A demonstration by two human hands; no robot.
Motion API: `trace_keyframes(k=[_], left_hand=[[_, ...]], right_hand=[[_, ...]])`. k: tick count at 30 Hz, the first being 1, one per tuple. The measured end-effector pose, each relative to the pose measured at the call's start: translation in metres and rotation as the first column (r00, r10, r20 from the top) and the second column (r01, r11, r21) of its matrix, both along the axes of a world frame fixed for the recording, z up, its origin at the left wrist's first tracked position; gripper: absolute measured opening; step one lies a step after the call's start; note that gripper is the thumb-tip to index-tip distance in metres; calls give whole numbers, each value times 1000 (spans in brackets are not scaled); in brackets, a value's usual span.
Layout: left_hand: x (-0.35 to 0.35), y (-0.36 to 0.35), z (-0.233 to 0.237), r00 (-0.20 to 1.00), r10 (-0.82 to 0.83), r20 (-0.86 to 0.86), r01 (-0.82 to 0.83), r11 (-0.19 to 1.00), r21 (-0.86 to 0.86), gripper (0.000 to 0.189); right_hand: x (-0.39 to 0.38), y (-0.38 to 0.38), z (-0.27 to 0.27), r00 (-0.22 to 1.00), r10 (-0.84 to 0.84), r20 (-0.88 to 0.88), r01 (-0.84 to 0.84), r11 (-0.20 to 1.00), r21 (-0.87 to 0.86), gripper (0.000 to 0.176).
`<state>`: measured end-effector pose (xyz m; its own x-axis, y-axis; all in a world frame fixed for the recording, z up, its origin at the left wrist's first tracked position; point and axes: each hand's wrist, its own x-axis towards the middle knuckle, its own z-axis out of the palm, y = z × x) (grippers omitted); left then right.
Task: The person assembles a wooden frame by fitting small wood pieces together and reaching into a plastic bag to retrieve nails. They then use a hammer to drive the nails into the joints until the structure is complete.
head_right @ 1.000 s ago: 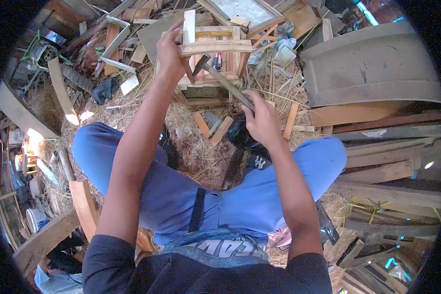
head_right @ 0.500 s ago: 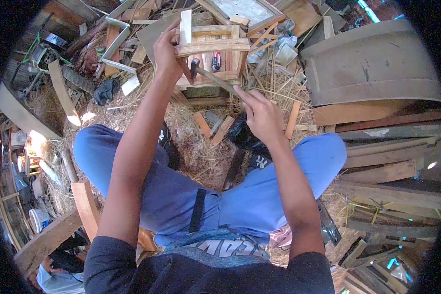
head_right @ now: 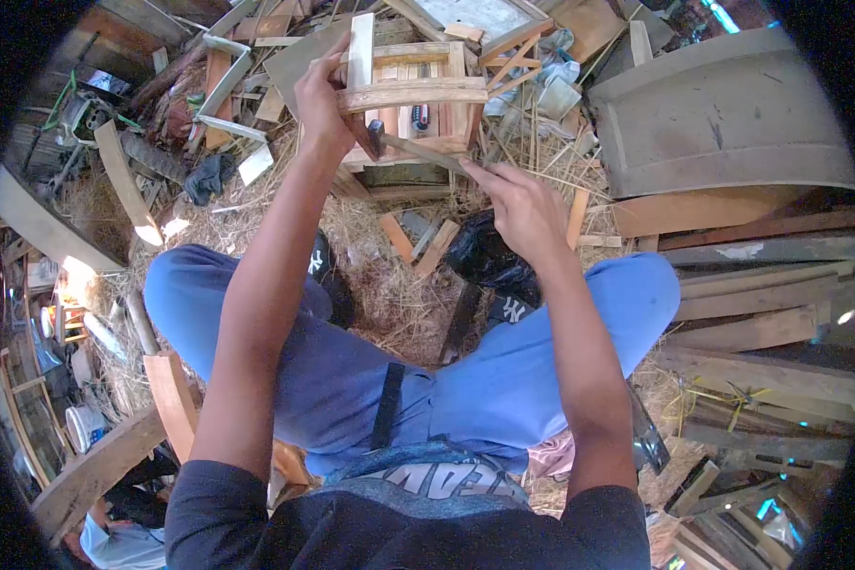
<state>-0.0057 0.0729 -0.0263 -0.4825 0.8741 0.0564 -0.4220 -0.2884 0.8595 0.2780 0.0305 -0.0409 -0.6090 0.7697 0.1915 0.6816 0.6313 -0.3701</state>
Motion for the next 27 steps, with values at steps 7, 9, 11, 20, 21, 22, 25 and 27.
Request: trace_keyframes(k=[7,9,11,20,21,22,25,27], left_hand=[[2,-3,8,999,54,-8,-54,997,-48,48],[2,-4,8,998,67,12,-66,996,-58,49],[1,-1,4,995,103,11,-102,992,-71,48],[13,-3,8,979,111,-170,-129,987,-98,46],[15,0,2,980,111,-165,-128,987,-95,46],[17,4,-4,968,118,-222,-129,991,-33,44],[20,10,-7,960,155,-232,-153,988,28,42],[19,9,-8,965,184,-190,-181,983,31,41]], right_hand=[[6,4,-6,998,16,-65,-15,1000,16,56],[8,6,-10,997,9,-72,-9,1000,-7,55],[12,11,-17,989,16,-150,-18,1000,-15,54],[17,9,-29,979,-28,-201,-10,983,-183,57],[18,10,-30,980,-28,-197,-8,984,-180,57],[18,10,-32,975,2,-224,-35,988,-147,57],[20,8,-24,984,1,-180,-32,985,-172,55],[19,6,-22,993,-25,-114,-1,975,-224,54]])
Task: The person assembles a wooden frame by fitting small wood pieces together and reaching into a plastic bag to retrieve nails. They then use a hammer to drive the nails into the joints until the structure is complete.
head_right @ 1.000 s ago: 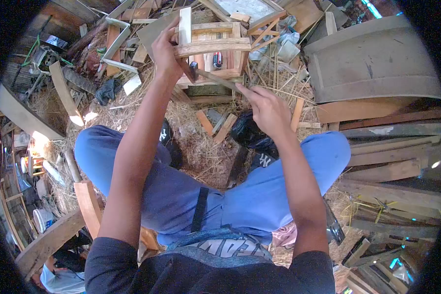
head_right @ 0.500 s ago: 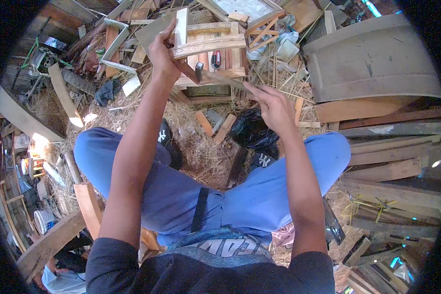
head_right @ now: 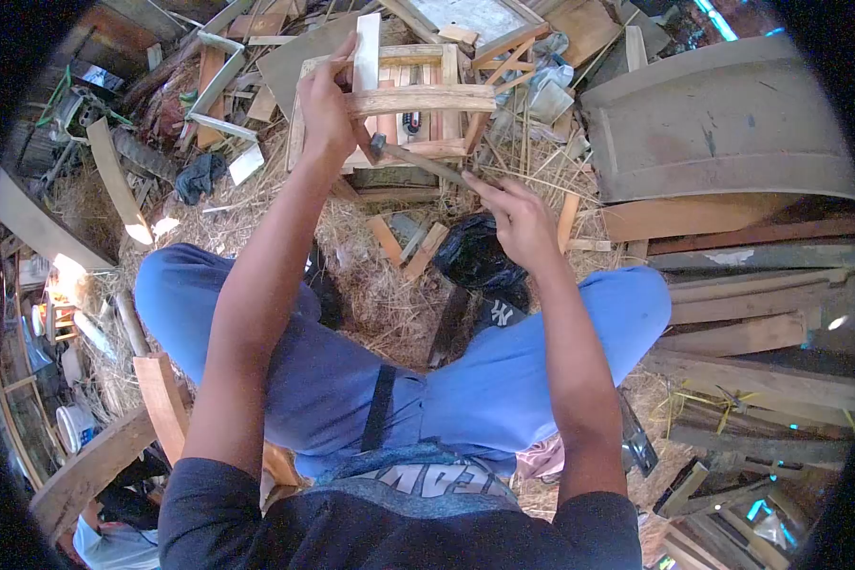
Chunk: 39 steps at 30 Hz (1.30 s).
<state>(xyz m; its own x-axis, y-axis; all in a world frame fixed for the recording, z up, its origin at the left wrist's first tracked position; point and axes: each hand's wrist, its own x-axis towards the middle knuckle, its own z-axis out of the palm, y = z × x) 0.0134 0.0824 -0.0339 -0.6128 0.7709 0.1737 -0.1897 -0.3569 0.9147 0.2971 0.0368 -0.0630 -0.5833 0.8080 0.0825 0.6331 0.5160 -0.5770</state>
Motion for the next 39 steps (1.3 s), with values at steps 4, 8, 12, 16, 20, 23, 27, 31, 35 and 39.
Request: trace_keyframes(k=[4,8,12,16,20,23,27,31,35,39], left_hand=[[0,0,-3,998,-37,-43,38,999,12,40],[-2,0,-7,987,-30,-159,29,1000,-13,40],[-1,4,-9,996,-33,-79,33,999,1,40],[0,-9,12,999,-42,17,43,997,-64,41],[-3,-5,6,996,-61,61,63,997,-34,42],[0,2,-9,998,-28,53,24,998,65,40],[3,0,-3,992,9,124,-19,996,82,40],[-5,-1,-2,997,-33,63,26,994,108,44],[-12,2,3,1000,-27,5,26,996,80,48],[-14,2,2,996,-31,89,22,995,98,49]], right_hand=[[7,1,-4,998,-21,-51,19,999,-34,54],[10,4,-8,985,-6,-175,-10,996,-87,53],[11,7,-9,991,-52,-120,30,983,-179,53],[14,11,-28,979,-35,-203,4,988,-155,54],[14,14,-32,972,-31,-233,-7,987,-158,53],[14,14,-44,945,-28,-327,-40,979,-200,53],[5,0,-39,979,-82,-189,32,967,-253,53],[-8,-13,-30,905,-171,-390,20,932,-363,52],[-13,-25,-31,804,-202,-559,-95,885,-456,57],[-16,-46,-23,893,-123,-433,-21,950,-312,54]])
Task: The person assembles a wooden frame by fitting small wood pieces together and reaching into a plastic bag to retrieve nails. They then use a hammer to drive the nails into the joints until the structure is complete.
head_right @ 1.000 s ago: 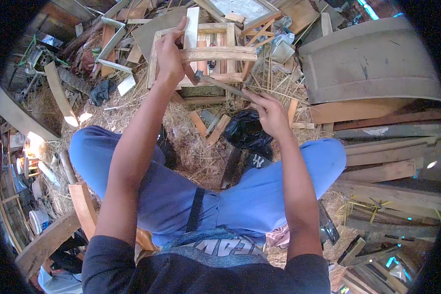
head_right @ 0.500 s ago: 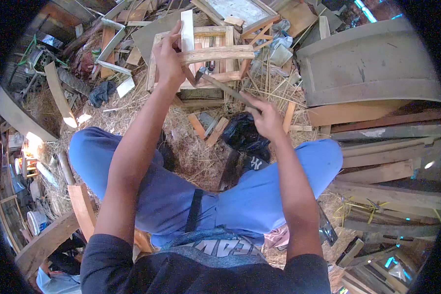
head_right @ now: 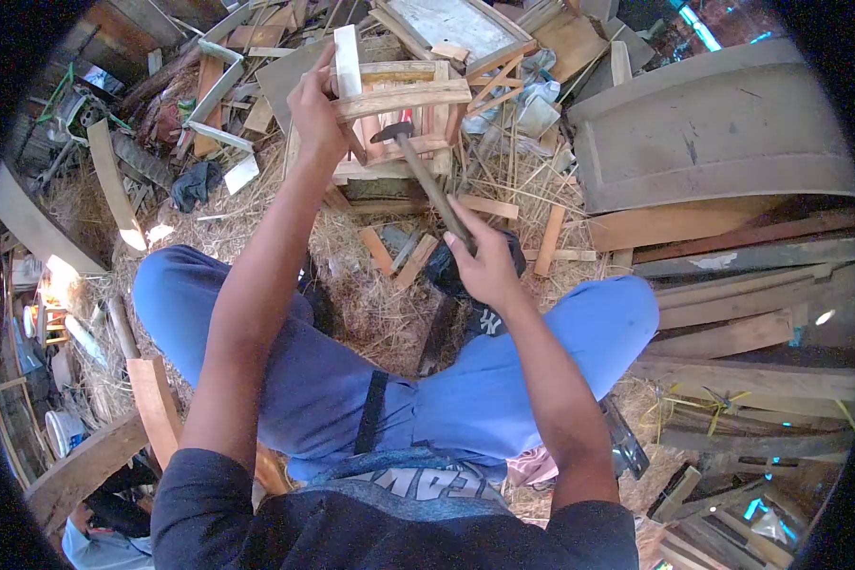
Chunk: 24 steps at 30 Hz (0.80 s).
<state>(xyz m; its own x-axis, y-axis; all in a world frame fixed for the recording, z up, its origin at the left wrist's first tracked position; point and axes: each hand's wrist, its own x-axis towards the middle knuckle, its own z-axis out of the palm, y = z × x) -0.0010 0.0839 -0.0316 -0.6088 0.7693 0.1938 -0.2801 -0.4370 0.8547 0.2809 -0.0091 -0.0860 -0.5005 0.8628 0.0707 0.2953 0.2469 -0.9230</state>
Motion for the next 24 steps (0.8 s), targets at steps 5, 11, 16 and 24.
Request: trace_keyframes(k=[5,11,16,24], left_hand=[[4,3,-9,998,17,-60,-18,1000,-12,46],[1,18,-17,998,50,50,-54,995,81,43],[3,9,-10,999,52,-13,-52,999,8,41],[-1,13,-16,998,60,6,-60,998,-14,41]], right_hand=[[-12,-27,42,986,99,132,-93,994,-52,58],[-13,-30,31,977,107,187,-143,970,195,67],[-18,-30,32,961,78,267,-143,961,235,72],[-24,-28,36,955,48,294,-137,946,292,72]])
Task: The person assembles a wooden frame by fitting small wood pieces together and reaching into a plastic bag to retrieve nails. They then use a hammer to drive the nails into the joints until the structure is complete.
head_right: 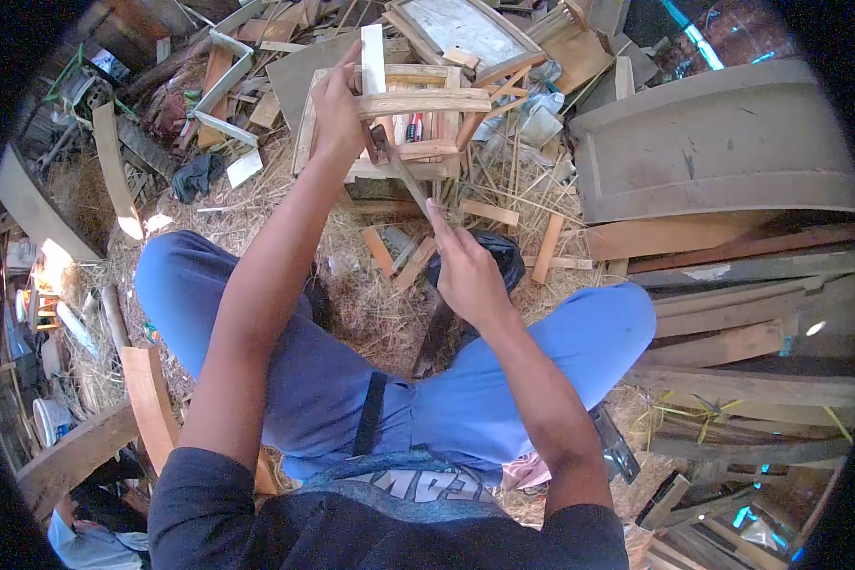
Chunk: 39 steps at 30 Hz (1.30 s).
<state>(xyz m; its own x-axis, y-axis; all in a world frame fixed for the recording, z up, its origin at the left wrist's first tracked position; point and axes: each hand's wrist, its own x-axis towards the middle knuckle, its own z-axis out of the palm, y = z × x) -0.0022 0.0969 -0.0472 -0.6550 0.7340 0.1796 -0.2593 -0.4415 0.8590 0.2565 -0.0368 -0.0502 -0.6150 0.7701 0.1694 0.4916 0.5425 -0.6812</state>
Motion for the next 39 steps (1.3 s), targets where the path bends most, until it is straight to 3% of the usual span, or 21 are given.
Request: trace_keyframes(k=[2,6,9,11,15,17,21,23,24,26,30,32,36,38,39], left_hand=[[-4,0,-3,981,-2,-195,-8,999,-50,48],[-6,0,-2,990,-6,-138,-4,997,-72,48],[-4,-3,5,992,27,-123,-35,997,-67,48],[1,-7,14,999,24,29,-22,999,-40,42],[-3,0,4,999,20,-37,-21,999,-33,43],[0,-4,6,998,0,-58,-5,997,-71,44],[7,-7,8,994,-12,-104,6,998,-58,45],[6,0,3,998,-37,-60,36,999,-22,48],[5,1,3,997,-37,-62,36,999,-20,48],[3,2,2,994,-23,-107,19,999,-39,47],[6,-3,6,997,-60,-47,57,995,-77,46],[0,5,-3,996,-60,-66,59,998,-21,46],[3,-1,-2,987,-28,-160,14,996,-88,46],[3,5,-2,999,-49,-25,49,999,19,46],[4,2,2,999,-48,-26,48,999,21,46]], right_hand=[[0,1,0,1000,6,3,-6,999,35,73],[-2,0,-2,1000,-5,-16,6,999,40,76],[0,4,-9,998,8,64,-11,999,44,79],[-1,3,-8,998,-15,57,12,999,53,80],[-3,4,-6,998,-29,57,23,993,112,80],[-1,7,-7,988,-13,151,2,997,72,81],[-1,1,-2,997,-41,58,38,998,55,80],[0,2,-1,956,-38,291,33,999,22,77],[0,3,-3,957,-39,289,33,999,24,77],[2,5,-8,997,-30,77,29,999,14,76],[-2,0,-4,995,-44,-85,50,997,62,76],[-1,2,-8,988,-17,156,17,1000,3,76],[0,-3,-7,999,-35,41,33,999,33,79],[-2,-1,-4,977,-33,211,31,999,16,82],[-1,0,-4,977,-33,210,30,999,18,82]])
